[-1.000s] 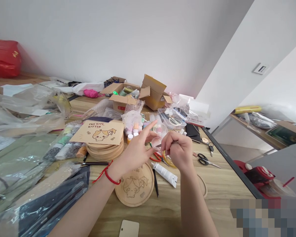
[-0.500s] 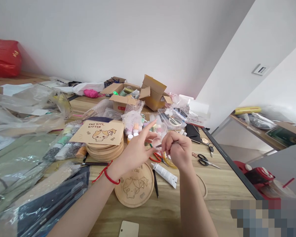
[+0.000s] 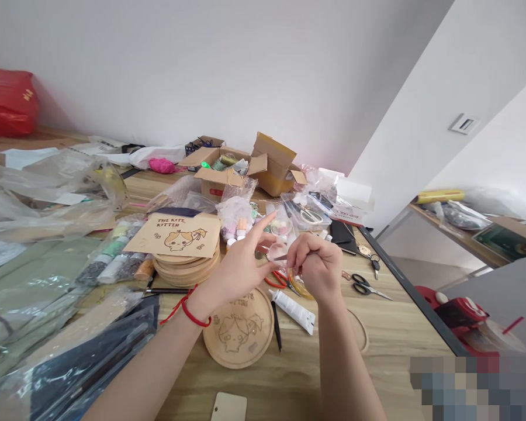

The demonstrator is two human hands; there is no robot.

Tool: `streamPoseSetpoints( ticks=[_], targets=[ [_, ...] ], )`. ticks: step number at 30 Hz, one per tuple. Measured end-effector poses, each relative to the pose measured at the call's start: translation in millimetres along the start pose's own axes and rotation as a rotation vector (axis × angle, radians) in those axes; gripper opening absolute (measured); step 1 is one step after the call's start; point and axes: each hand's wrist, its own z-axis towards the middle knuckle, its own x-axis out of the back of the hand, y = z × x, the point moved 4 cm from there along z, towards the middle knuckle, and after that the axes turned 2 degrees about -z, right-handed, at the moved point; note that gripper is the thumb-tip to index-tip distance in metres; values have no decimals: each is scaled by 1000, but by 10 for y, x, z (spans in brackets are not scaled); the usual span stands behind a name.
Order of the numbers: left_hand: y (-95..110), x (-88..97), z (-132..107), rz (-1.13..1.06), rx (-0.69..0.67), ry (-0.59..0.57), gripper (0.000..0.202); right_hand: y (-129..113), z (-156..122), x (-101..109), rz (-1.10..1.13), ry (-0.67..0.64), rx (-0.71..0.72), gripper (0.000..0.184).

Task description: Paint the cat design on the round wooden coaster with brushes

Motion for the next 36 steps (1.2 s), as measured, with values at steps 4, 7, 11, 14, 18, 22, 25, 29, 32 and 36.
streamPoseSetpoints(
  ticks=[4, 7, 11, 14, 18, 22, 25, 29, 32, 36],
  targets=[
    [-26, 11, 4, 3, 0, 15, 80, 16, -4, 26, -9, 78, 8, 23],
    [-40, 10, 7, 4, 2, 7, 83, 34, -5, 1, 51, 29, -23, 23],
    [-39, 11, 8, -7, 0, 11, 81, 14, -4, 23, 6, 102, 12, 23],
    [-40, 2, 7, -5, 13, -7, 83, 28, 3, 10, 4, 66, -29, 22],
    [-48, 0, 7, 19, 30, -18, 79, 49, 13, 29, 44, 93, -50, 21],
    [-56, 0, 11, 31, 20, -16, 80, 70, 22, 22, 92, 67, -103, 21],
    [-55, 1, 14, 31, 7, 3, 82, 59, 26, 26, 121, 90, -109, 20],
    [-25, 9, 10, 35, 3, 33, 88, 61, 34, 19, 173, 98, -150, 20],
    [12, 13, 2, 19, 8, 56, 87, 62, 37, 44, 224, 140, -157, 19],
    [37, -2, -6, -4, 13, 58, 91, 69, 38, 98, 277, 146, -170, 18]
  ],
)
